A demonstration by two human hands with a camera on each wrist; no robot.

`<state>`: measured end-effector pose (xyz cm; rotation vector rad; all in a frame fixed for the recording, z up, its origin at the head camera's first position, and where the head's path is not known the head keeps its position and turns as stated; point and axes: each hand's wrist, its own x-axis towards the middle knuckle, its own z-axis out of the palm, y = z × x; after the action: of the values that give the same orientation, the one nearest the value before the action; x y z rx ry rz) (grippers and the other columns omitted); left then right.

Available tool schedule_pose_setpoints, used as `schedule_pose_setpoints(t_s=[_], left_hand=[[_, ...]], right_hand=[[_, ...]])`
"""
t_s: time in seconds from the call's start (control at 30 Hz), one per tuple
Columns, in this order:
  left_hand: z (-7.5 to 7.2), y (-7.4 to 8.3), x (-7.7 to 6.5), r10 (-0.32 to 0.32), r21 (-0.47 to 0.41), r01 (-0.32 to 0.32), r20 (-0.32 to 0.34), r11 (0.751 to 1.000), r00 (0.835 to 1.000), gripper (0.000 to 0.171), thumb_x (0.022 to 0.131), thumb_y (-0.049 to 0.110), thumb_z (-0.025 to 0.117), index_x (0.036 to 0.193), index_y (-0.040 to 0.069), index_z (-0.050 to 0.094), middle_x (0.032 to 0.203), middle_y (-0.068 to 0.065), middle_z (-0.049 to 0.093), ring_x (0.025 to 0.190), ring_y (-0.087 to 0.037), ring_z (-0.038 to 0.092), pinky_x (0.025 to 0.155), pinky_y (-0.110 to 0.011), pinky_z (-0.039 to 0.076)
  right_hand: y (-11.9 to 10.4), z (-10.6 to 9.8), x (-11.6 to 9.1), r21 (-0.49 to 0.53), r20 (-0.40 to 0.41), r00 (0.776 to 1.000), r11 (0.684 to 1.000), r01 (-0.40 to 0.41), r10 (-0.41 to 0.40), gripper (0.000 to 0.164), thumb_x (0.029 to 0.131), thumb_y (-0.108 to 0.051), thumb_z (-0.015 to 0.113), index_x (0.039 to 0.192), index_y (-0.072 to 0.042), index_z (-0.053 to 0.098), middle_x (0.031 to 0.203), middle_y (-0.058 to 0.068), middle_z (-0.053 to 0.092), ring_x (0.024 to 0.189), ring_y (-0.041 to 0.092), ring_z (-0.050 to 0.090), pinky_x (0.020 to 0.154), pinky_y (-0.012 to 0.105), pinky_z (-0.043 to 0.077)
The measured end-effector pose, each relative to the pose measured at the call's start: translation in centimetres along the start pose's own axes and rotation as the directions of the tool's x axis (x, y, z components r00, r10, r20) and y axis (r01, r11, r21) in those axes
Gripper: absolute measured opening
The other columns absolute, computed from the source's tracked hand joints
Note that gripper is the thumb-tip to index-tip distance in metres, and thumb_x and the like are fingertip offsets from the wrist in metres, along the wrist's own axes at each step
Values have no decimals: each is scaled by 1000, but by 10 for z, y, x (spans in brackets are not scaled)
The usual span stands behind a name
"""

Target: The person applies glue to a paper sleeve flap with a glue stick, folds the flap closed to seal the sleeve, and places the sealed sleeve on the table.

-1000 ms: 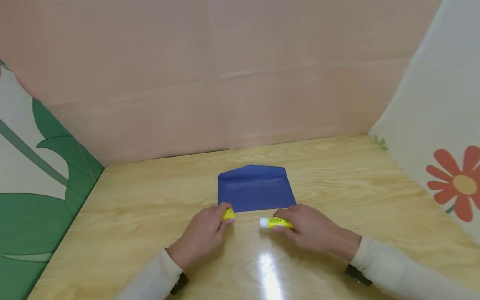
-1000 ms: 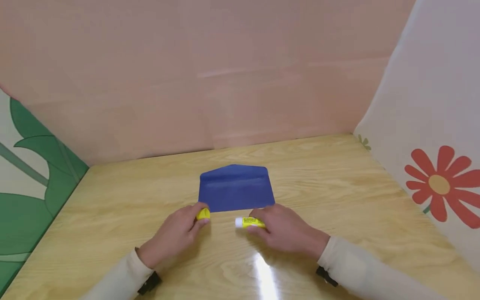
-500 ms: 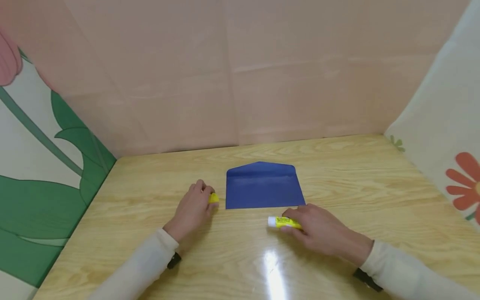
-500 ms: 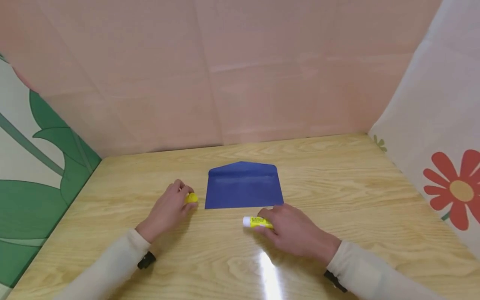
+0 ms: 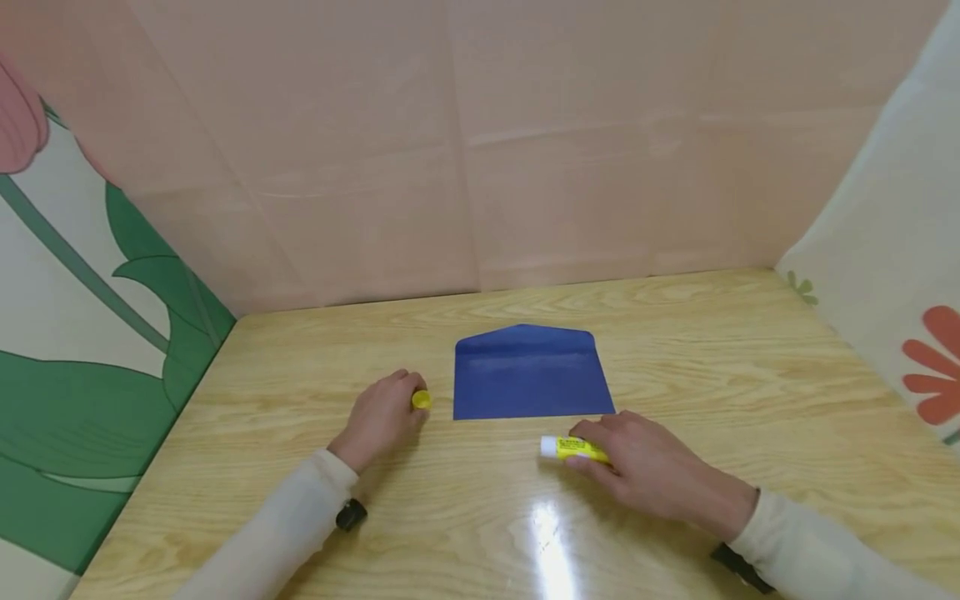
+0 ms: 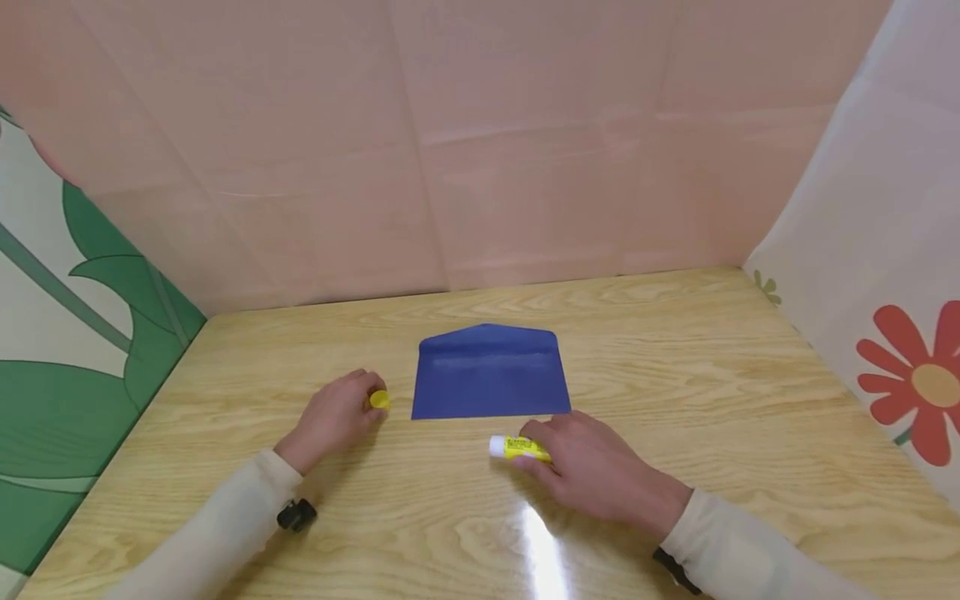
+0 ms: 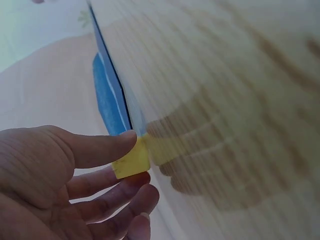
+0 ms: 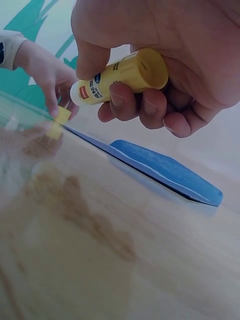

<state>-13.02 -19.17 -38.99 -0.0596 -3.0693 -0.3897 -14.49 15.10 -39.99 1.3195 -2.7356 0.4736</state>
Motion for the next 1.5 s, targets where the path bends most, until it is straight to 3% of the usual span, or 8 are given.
schedule_pose_setpoints(t_s=[0.4, 0.5, 0.6, 0.7, 0.9, 1.0, 1.23, 1.5], left_hand=[[2, 9, 2, 0, 9, 0, 26, 1000, 1000, 50, 79, 29, 85, 121, 7, 68, 109, -8, 70, 96, -25, 66, 82, -43, 56], [-1, 10, -6, -13, 62, 15, -34, 998, 999, 69, 74, 44, 86, 131, 12, 62, 122, -9, 67, 112, -31, 61, 90, -49, 51], [-2, 17, -17, 80, 123, -61, -155, 991, 985, 70, 72, 50, 85, 129, 15, 64, 126, -8, 64, 119, -33, 56, 93, -53, 47], [0, 27, -28, 248, 183, -205, -260, 962, 933, 57, 75, 49, 83, 118, 15, 68, 120, -6, 65, 117, -31, 56, 93, -53, 47], [8, 50, -37, 554, 355, -446, -313, 822, 772, 41, 81, 47, 78, 105, 15, 68, 106, -1, 67, 107, -26, 60, 90, -49, 49], [11, 60, -39, 607, 347, -509, -301, 788, 735, 40, 82, 48, 77, 104, 16, 68, 103, 2, 67, 103, -22, 61, 89, -44, 50], [13, 78, -39, 590, 231, -545, -254, 806, 766, 44, 88, 48, 72, 118, 17, 68, 111, 3, 68, 106, -18, 60, 89, -41, 50], [15, 94, -32, 600, 170, -576, -269, 800, 754, 40, 88, 46, 73, 117, 19, 69, 111, 7, 71, 105, -14, 64, 87, -34, 49]], right_hand=[[-4, -3, -5, -28, -11, 1000, 1000, -8, 7, 34, 98, -45, 59, 113, -16, 70, 90, -9, 69, 80, 8, 61, 70, 32, 52], [-6, -1, -1, -20, -1, 1000, 1000, 3, -3, 34, 99, -45, 57, 114, -17, 69, 93, -8, 69, 83, 9, 62, 72, 33, 53], [-6, 0, 0, -16, 6, 1000, 1000, 7, -7, 35, 100, -45, 56, 116, -16, 68, 99, -6, 70, 87, 11, 63, 76, 35, 54], [-6, 0, 1, -11, 2, 1000, 1000, 14, -14, 35, 100, -43, 56, 118, -15, 67, 106, -6, 70, 95, 14, 65, 83, 37, 54], [-6, -2, 1, 0, 7, 1000, 1000, 10, -10, 32, 100, -39, 58, 122, -16, 64, 112, -8, 69, 101, 12, 62, 87, 37, 53], [-6, -3, -1, 0, 15, 1000, 1000, -5, 5, 33, 98, -34, 61, 125, -16, 62, 114, -8, 67, 101, 10, 60, 87, 36, 53], [-8, -3, 5, 48, 0, 1000, 999, 25, -25, 32, 93, -23, 65, 125, -18, 60, 113, -10, 65, 100, 5, 57, 84, 31, 53], [-14, 1, 13, 106, -4, 999, 993, 54, -53, 37, 92, -20, 65, 128, -19, 57, 109, -11, 63, 94, 4, 55, 78, 25, 52]])
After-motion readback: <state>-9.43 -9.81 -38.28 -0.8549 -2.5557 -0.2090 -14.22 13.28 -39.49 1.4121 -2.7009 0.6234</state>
